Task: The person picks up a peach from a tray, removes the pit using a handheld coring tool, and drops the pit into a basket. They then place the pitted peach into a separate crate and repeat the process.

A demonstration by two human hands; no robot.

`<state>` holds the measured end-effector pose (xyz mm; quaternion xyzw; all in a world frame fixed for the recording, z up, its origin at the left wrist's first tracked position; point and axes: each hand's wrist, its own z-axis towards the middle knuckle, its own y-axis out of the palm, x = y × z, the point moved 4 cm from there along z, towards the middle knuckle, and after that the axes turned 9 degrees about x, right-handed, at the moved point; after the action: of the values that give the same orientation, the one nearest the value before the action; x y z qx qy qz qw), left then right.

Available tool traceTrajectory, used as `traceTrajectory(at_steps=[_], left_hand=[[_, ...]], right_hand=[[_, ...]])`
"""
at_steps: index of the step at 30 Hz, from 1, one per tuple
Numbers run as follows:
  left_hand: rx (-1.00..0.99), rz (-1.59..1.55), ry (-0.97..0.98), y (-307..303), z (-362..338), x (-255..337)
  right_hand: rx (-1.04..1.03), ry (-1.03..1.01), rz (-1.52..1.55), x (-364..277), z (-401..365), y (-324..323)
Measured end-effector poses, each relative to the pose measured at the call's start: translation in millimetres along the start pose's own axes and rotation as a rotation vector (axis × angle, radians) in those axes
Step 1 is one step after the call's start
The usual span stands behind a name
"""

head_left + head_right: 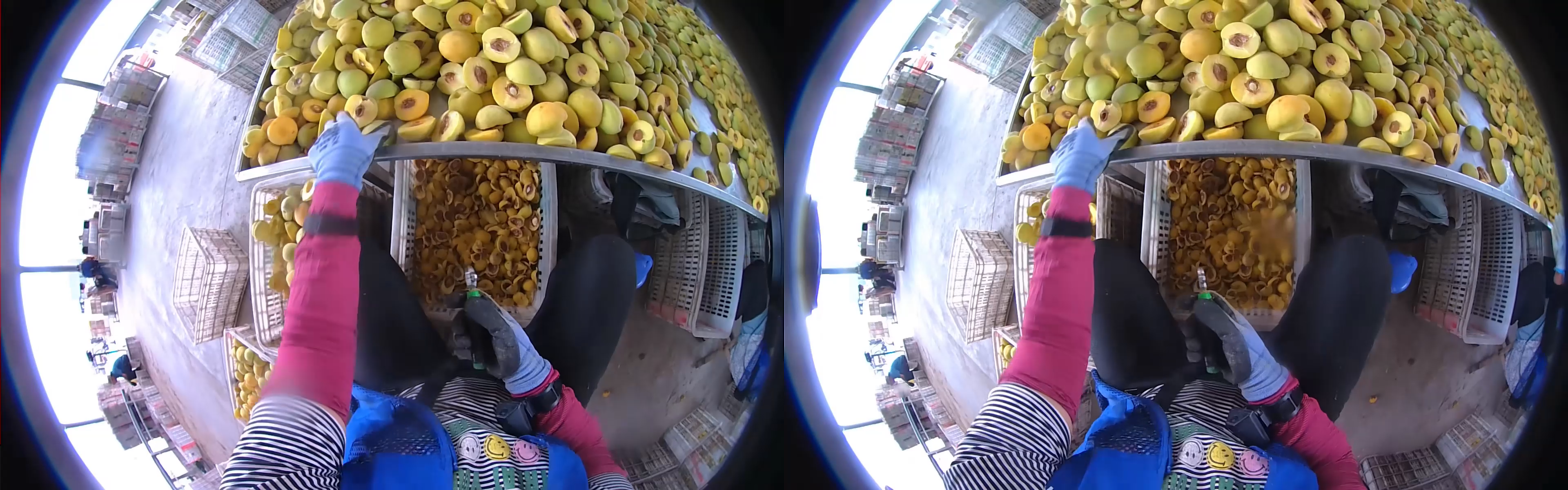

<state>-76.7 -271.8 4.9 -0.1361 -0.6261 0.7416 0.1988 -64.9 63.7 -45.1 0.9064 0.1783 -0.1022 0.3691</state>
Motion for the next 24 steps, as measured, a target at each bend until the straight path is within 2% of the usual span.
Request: traceTrajectory(at_steps=[2,4,5,6,8,10,11,12,14,16,18,20,21,22,24], left_hand=[[0.222,0.034,0.026,26,23,7],[0.165,-0.046,0.068,33,45,9],[0.104,-0.126,0.094,37,53,4],[0.145,-0.238,0.153,43,61,-6],[0.275,-0.283,0.298,8,26,10],[0.301,-0.454,0.475,-32,-38,39],[0.220,-0.542,0.544,-46,-70,52],[0.138,-0.632,0.611,-58,-100,62],[-0.140,-0.664,0.625,-64,-143,73],[-0.170,-0.710,0.730,-59,-165,74],[-0.208,-0.786,0.746,-62,-171,68],[-0.660,-1.519,-0.097,-52,-175,48],[-0.660,-1.612,-0.250,-37,-181,47],[-0.232,-1.126,0.494,-17,-180,43],[-0.747,-1.503,-0.255,-15,-201,46]], right_hand=[[0.021,0.007,0.097,-5,5,-5],[0.203,-0.047,0.076,-16,5,-10],[0.206,-0.041,0.082,-17,8,-13],[0.210,-0.070,0.045,-18,12,-18],[0.226,-0.090,0.020,-22,13,-21],[0.272,-0.236,0.039,-47,11,-11],[0.306,-0.312,-0.041,-60,8,-2],[0.322,-0.301,-0.037,-63,11,4],[0.241,-0.382,0.102,-70,14,14],[0.205,-0.389,0.112,-74,7,18],[0.149,-0.403,0.119,-75,5,14],[-0.067,-0.239,0.170,-64,7,-1],[-0.155,-0.321,0.082,-68,0,4],[-0.163,-0.316,0.080,-70,-5,10],[-0.093,-0.344,-0.131,-73,-8,21]])
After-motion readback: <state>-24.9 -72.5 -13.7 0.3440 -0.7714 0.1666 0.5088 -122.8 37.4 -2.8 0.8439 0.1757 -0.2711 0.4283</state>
